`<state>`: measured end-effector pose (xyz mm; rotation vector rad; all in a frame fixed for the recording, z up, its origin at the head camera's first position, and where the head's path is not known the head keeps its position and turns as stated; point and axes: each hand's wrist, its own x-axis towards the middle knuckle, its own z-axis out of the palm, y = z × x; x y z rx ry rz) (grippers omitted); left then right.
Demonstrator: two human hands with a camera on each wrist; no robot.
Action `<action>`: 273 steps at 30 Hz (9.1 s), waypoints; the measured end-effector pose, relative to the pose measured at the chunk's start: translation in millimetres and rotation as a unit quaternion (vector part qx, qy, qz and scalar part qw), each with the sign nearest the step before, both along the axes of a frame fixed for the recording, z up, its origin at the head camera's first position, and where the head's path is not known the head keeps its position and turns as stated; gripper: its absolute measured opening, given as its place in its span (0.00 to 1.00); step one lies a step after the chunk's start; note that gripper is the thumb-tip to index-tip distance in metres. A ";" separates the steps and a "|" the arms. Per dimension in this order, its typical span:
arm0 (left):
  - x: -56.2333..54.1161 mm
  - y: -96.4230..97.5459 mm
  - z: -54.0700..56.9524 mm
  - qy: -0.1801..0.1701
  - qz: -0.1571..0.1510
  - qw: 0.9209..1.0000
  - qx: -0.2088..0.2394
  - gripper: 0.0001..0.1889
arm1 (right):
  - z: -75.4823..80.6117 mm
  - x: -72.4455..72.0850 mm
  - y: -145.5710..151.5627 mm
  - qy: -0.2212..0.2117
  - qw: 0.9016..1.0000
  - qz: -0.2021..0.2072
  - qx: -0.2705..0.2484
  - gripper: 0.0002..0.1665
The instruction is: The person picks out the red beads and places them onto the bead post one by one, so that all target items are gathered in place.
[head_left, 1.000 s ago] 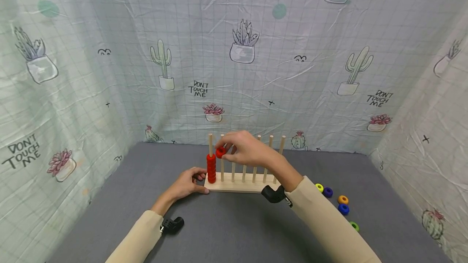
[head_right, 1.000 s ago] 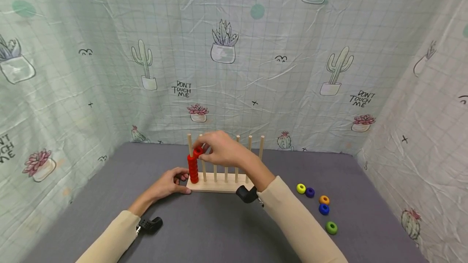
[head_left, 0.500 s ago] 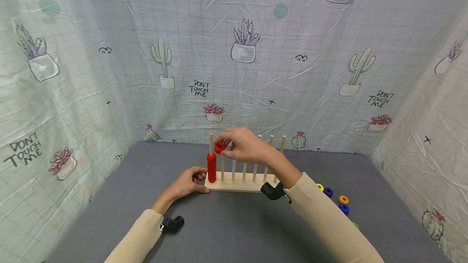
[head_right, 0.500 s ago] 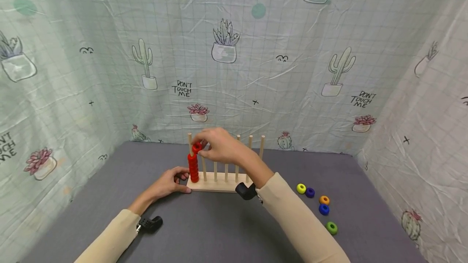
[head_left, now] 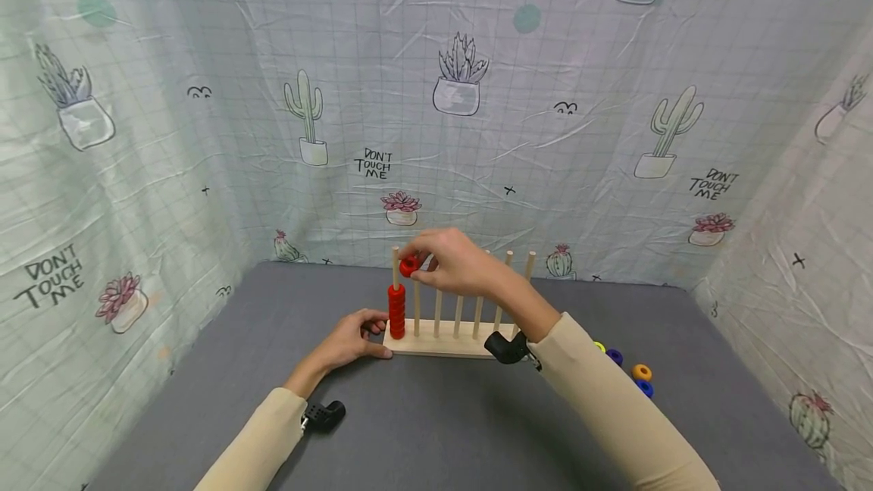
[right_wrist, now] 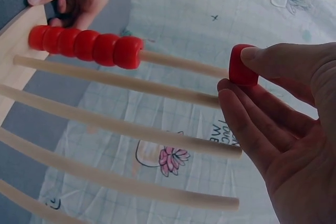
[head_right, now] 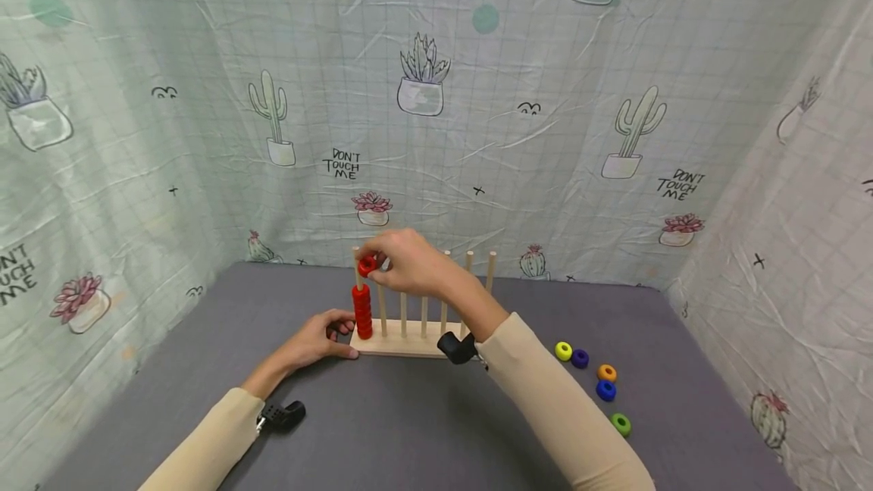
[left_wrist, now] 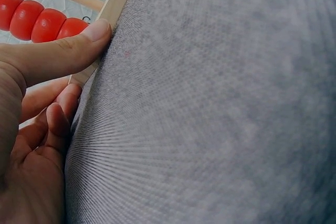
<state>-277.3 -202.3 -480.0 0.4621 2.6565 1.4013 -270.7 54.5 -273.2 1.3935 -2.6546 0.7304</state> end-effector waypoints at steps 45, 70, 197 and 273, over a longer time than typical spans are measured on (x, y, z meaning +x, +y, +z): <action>-1.6 -0.6 -5.8 0.007 -0.006 1.000 0.004 0.38 | 17.1 -16.6 -19.7 -0.007 0.999 -0.039 0.010 0.17; -2.3 -0.7 -5.2 -0.003 0.002 1.000 0.000 0.38 | 11.6 -25.7 -21.4 -0.019 1.000 -0.025 0.002 0.13; 3.2 -1.8 -4.9 0.014 -0.010 1.000 0.004 0.39 | -155.9 87.1 257.5 -0.124 0.979 -0.165 -0.003 0.16; 2.7 -2.9 -7.3 -0.003 -0.002 1.000 -0.005 0.41 | -142.8 68.2 209.4 -0.125 0.985 -0.117 0.030 0.16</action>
